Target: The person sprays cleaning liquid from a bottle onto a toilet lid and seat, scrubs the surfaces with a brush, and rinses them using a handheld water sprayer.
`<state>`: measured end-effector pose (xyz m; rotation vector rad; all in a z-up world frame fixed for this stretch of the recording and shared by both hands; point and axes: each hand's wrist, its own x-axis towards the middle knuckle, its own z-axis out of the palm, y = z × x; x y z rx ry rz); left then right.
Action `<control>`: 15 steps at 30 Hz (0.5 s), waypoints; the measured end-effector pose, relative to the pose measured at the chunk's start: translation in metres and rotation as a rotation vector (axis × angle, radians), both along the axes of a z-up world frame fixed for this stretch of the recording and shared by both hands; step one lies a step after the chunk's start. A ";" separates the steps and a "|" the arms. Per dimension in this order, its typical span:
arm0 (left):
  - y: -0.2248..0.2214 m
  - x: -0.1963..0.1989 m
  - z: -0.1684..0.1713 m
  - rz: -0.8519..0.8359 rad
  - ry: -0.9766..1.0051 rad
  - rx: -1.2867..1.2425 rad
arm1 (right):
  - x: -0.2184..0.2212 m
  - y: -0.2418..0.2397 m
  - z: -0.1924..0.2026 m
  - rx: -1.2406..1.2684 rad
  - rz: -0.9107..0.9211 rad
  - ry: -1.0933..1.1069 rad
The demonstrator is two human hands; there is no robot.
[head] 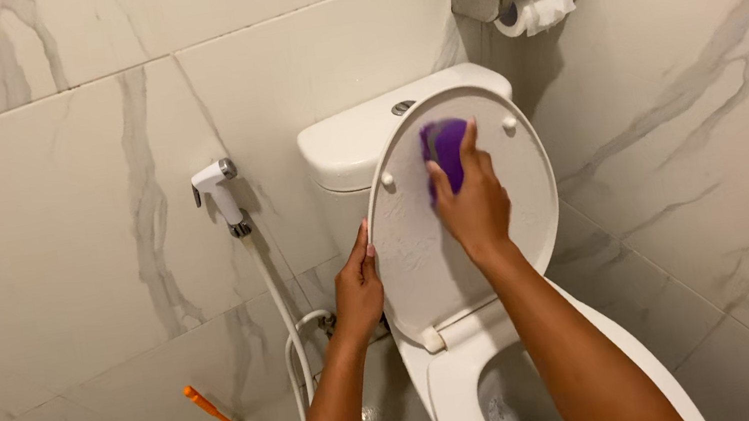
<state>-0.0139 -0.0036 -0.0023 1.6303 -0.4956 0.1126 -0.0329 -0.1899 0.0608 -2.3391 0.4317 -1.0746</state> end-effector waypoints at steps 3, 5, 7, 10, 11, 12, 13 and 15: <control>0.000 0.006 -0.006 -0.012 0.008 -0.017 | -0.002 0.027 0.012 0.018 0.062 -0.015; 0.001 0.012 -0.014 -0.042 0.035 -0.060 | -0.005 0.051 0.004 0.038 0.144 -0.015; 0.007 0.006 -0.007 -0.041 0.063 -0.077 | -0.013 0.060 -0.021 0.012 0.132 0.026; 0.008 0.017 -0.028 -0.029 0.129 -0.138 | -0.016 0.062 -0.042 -0.014 0.109 0.069; 0.009 0.020 -0.043 -0.010 0.176 -0.178 | -0.018 0.063 -0.048 -0.010 0.103 0.079; 0.007 0.021 -0.049 -0.005 0.184 -0.177 | -0.016 0.060 -0.041 -0.008 0.108 0.087; 0.008 0.023 -0.055 -0.019 0.224 -0.225 | -0.013 0.059 -0.034 0.028 0.097 0.046; 0.011 0.027 -0.064 -0.027 0.270 -0.271 | -0.011 0.062 -0.027 0.069 0.089 0.012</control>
